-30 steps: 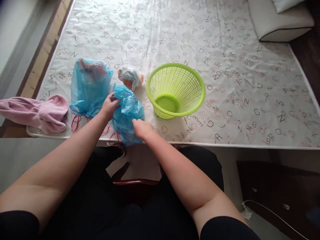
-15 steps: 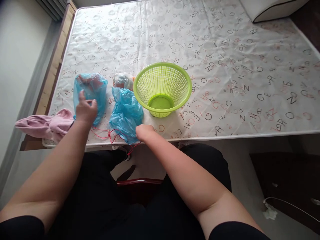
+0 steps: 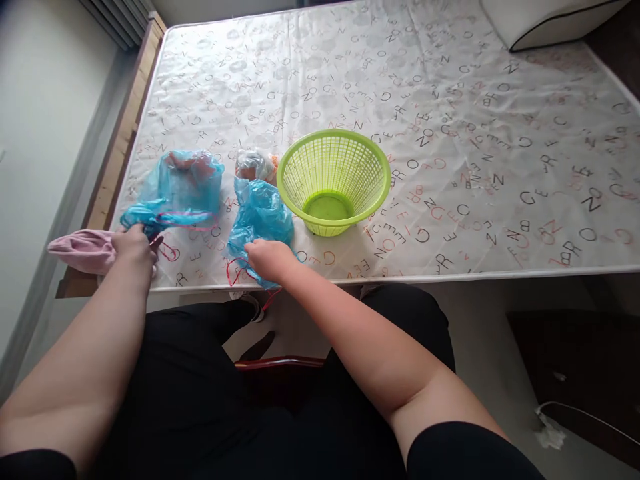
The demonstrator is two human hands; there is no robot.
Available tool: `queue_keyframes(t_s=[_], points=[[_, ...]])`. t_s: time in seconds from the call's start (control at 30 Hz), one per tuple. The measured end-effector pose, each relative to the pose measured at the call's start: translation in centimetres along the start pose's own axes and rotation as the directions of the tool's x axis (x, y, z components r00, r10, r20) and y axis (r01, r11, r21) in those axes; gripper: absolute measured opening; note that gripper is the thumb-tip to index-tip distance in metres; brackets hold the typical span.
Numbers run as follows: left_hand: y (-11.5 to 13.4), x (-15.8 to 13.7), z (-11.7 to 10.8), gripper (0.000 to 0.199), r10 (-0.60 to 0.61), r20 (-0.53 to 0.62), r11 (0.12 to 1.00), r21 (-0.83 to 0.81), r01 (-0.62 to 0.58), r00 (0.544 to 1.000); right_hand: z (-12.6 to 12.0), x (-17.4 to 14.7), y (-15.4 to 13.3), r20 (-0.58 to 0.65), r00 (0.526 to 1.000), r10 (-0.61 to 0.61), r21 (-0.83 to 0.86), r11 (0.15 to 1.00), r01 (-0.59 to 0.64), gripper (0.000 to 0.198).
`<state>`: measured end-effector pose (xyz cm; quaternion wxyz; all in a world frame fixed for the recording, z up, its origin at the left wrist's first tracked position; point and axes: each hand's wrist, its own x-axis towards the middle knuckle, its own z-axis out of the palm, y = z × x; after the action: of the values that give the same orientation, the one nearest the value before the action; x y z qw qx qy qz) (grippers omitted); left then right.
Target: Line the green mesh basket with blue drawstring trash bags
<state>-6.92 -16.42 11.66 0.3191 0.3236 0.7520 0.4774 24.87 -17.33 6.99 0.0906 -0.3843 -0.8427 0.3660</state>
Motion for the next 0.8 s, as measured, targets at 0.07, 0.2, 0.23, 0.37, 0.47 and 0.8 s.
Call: queue_keyframes(t_s=[0.07, 0.2, 0.23, 0.37, 0.47, 0.8], points=[[-1.2, 1.0, -1.5, 0.034, -0.07, -0.189, 0.995, -0.081, 0.056, 0.98, 0.0, 0.3, -0.1, 0.004, 1.0, -0.017, -0.057, 0.998, 0.018, 0.028], [-1.1, 0.2, -2.1, 0.055, -0.011, -0.274, 0.963, -0.263, -0.064, 0.962, -0.8, 1.0, -0.5, -0.069, 0.997, -0.018, -0.045, 0.999, 0.015, 0.037], [-0.6, -0.5, -1.7, 0.056, 0.041, -0.271, 0.949, -0.29, -0.122, 0.962, -1.1, 1.2, -0.6, -0.111, 0.994, -0.014, -0.008, 1.0, 0.014, 0.036], [0.9, -4.0, 0.8, 0.052, 0.106, -0.097, 0.935, -0.33, -0.132, 0.99, -2.1, 1.9, -1.1, -0.316, 0.948, 0.015, 0.169, 0.985, 0.041, 0.028], [1.1, -5.7, 2.8, 0.051, 0.04, 0.123, 0.962, -0.272, -0.005, 0.992, -2.7, 1.6, -1.5, -0.485, 0.869, 0.1, 0.238, 0.971, 0.022, 0.024], [2.6, -5.3, 7.5, 0.05, 0.104, 0.423, 0.982, -0.185, -0.027, 0.9, -3.8, 0.7, -1.7, -0.404, 0.868, 0.29, 0.766, 0.625, 0.148, 0.041]])
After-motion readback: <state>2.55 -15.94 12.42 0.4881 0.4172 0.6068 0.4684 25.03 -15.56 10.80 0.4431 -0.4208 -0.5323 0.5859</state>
